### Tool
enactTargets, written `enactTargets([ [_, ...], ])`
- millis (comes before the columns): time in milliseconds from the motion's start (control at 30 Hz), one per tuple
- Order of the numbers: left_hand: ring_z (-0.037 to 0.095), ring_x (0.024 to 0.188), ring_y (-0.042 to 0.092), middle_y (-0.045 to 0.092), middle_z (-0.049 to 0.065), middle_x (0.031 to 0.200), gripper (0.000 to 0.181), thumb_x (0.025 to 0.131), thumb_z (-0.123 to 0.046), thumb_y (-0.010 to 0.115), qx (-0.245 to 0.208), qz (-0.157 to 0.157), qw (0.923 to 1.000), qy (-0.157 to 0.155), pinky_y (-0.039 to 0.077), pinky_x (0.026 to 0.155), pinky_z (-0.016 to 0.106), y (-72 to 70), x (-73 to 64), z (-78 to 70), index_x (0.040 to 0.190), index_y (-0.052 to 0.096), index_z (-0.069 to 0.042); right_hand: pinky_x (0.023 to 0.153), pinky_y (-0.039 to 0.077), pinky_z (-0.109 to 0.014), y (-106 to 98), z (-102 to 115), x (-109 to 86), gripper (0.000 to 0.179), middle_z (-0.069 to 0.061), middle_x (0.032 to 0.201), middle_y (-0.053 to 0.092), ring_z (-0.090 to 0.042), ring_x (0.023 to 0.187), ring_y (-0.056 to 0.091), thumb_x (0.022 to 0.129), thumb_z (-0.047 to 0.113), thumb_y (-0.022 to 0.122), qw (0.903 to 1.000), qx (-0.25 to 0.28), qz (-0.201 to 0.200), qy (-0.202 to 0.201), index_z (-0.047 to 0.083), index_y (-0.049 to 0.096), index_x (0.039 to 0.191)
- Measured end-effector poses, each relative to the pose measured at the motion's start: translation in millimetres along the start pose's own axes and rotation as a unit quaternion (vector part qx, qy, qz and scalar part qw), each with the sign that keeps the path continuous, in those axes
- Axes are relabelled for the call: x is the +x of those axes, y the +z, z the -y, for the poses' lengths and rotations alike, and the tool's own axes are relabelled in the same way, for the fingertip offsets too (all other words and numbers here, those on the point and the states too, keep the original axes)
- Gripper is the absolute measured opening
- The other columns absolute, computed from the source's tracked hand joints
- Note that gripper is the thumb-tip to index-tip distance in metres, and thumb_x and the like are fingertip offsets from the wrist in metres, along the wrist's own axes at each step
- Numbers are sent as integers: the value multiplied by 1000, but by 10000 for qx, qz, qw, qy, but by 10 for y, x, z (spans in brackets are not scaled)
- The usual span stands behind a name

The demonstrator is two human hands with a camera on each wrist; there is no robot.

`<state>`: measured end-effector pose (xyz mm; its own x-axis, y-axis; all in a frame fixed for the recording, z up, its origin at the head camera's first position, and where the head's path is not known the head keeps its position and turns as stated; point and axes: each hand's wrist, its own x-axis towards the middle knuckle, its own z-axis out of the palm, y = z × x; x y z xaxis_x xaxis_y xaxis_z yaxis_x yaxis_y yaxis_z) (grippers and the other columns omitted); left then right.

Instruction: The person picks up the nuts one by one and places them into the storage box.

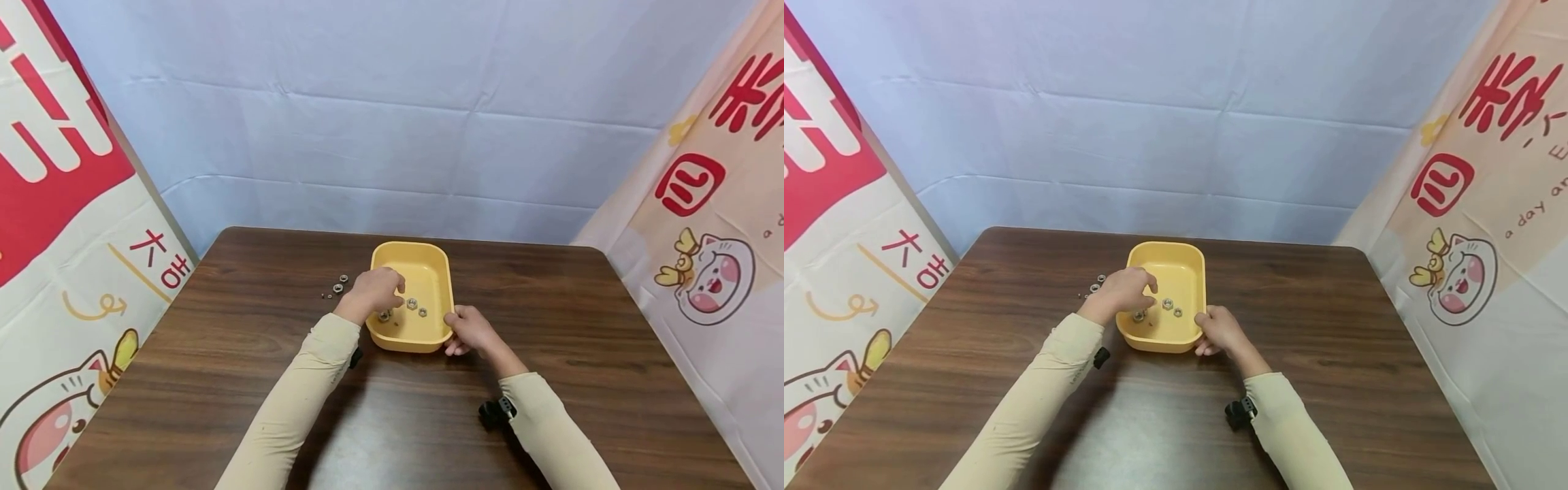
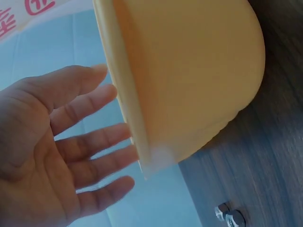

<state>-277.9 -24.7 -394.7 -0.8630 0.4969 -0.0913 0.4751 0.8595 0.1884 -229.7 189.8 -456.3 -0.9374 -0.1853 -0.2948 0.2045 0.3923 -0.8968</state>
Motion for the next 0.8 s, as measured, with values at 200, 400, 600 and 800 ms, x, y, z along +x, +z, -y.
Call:
enactTargets([
  [200, 17, 92, 57, 62, -1, 107, 26, 86, -31, 66, 216, -47, 9995, -236, 49, 70, 39, -38, -54, 50, 108, 69, -19, 40, 49, -29, 1, 12, -12, 28, -14, 59, 57, -20, 44, 60, 91, 8, 37, 10000, -3, 34, -18, -10, 52, 106],
  [400, 18, 92, 58, 62, 2, 107, 26, 86, -28, 66, 168, -161, 9992, -320, 50, 68, 40, -91, -121, 125, 109, 68, -16, 39, 48, -28, 2, 10, -30, 28, -14, 59, 57, -20, 44, 60, 91, 8, 37, 10000, 10, 8, -9, -10, 52, 106],
  [600, 18, 88, 59, 63, 2, 107, 26, 87, -25, 66, -102, -251, 9989, -385, 50, 69, 36, -109, -179, 308, 111, 69, -14, 39, 48, -28, 9, 18, -35, 28, -14, 59, 56, -20, 44, 60, 90, 8, 37, 10000, -12, 0, -12, -9, 52, 105],
  [800, 16, 74, 55, 62, -1, 87, 12, 86, -20, 66, -377, -377, 9976, -452, 47, 66, 33, -125, -235, 464, 94, 71, -14, 40, 49, -28, 11, 24, -47, 27, -14, 59, 57, -20, 45, 60, 91, 8, 37, 10000, -61, -1, 0, -9, 53, 104],
])
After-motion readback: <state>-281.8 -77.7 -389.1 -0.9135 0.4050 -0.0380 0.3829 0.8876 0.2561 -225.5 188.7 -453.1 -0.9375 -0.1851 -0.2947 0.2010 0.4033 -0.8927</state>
